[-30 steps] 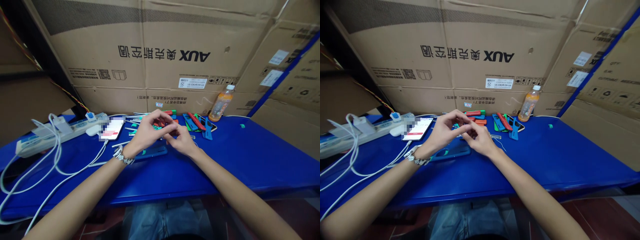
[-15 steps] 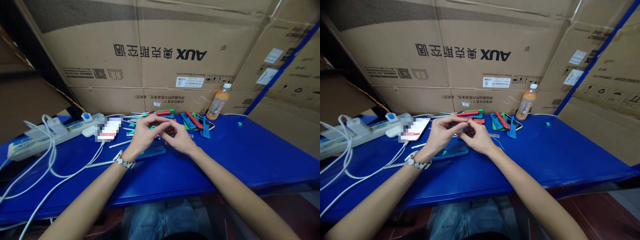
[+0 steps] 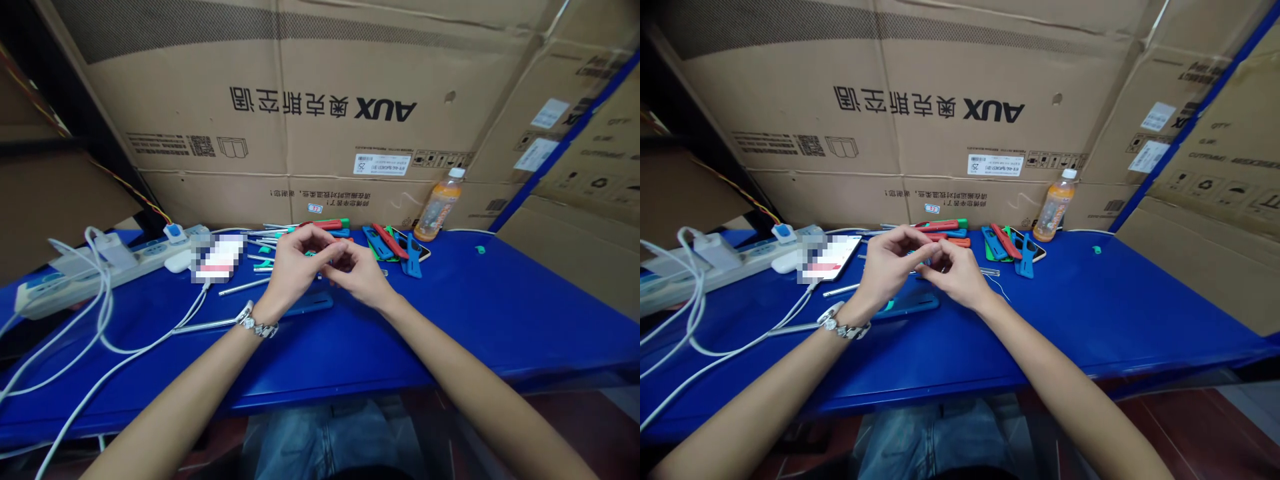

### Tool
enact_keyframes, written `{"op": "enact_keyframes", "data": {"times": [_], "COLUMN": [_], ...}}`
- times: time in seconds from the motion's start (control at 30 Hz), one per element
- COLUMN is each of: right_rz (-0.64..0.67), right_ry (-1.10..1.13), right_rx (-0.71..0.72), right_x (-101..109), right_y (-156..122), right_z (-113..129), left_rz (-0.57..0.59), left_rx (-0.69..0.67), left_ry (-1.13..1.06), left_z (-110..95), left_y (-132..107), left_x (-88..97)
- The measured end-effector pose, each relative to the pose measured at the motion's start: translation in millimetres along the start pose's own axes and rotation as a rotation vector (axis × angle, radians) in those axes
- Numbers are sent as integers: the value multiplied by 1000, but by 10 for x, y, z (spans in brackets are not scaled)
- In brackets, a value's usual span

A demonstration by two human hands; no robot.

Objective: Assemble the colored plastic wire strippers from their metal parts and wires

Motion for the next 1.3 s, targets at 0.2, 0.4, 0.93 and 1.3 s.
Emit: {"op": "enact_keyframes", "data": {"times": [0.2,0.4,0.93,1.3], "right_rz": [284,97,-145,58], "right_ry": [77,95,118,83], "right_rx": [-90,-70,-1,-52], "right_x": [3,93,-21,32], "right_y": [-59,-98,-126,-114], "right_z": [140,148,31,136], "left_rz": [212,187,40,186], "left_rx": [-34,-34,-111,-42], "left_ry": [39,22,137,47], "left_z": [-54,-43,-96,-33], "left_y": [-6,-30,-6,-56], "left_x": [45,-56,-31,-22]}}
Point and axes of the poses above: each hand's wrist, its own y-axis towards the middle knuckle, its own x-axis out of the back of the hand, z = x × y, the point moved 5 cm from there along y, towards the middle knuckle, and after that the axes turned 15 degrees about -x, right-handed, at the moved point
